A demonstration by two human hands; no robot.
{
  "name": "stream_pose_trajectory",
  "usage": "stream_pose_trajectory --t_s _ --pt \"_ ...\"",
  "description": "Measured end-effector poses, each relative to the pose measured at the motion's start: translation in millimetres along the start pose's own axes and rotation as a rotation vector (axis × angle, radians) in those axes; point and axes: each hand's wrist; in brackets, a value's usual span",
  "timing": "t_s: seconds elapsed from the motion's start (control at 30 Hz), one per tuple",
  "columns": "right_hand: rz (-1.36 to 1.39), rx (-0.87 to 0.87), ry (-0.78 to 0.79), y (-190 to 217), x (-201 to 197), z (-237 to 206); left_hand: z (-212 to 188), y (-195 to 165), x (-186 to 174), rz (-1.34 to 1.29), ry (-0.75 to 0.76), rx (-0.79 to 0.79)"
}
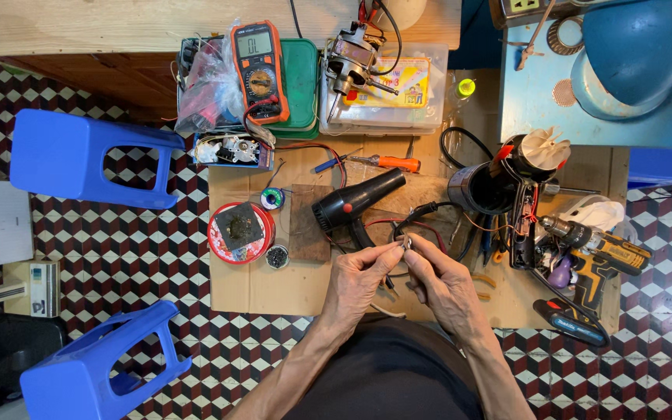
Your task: The person repairs an electrical cord by stripping insulation, twisting exposed wires, and crimping a connector. They use pliers and a wire stripper to prepare the wires and secure the connection.
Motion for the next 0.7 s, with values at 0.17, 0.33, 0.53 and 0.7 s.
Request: stream_pose_trajectory --t_s 0.17,0.33,0.53,0.7 --pt "0.020 0.036 0.099 5.1 -7.0 1.3 0.1 -1.9 -2.2 -0.020 -0.020 -0.003" --pt "0.071 -0.002 0.084 7.3 -1.5 1.0 3.3 -3.6 -3.8 -0.019 -0.025 0.001" --pt "0.130 -0.020 -0.036 12.9 10.8 1.2 11.1 3.2 3.0 -0.022 -0.024 0.079" --pt "0.213 -0.002 -0.016 3.0 5.1 2.9 11.5 2.1 4.5 0.009 -0.021 0.068"
Point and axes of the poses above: each hand's wrist, its own z-axis towards the middle knuckle, its own x-axis out of the palm, y = z × x, and after that the axes turned 4 degrees about x, right-handed
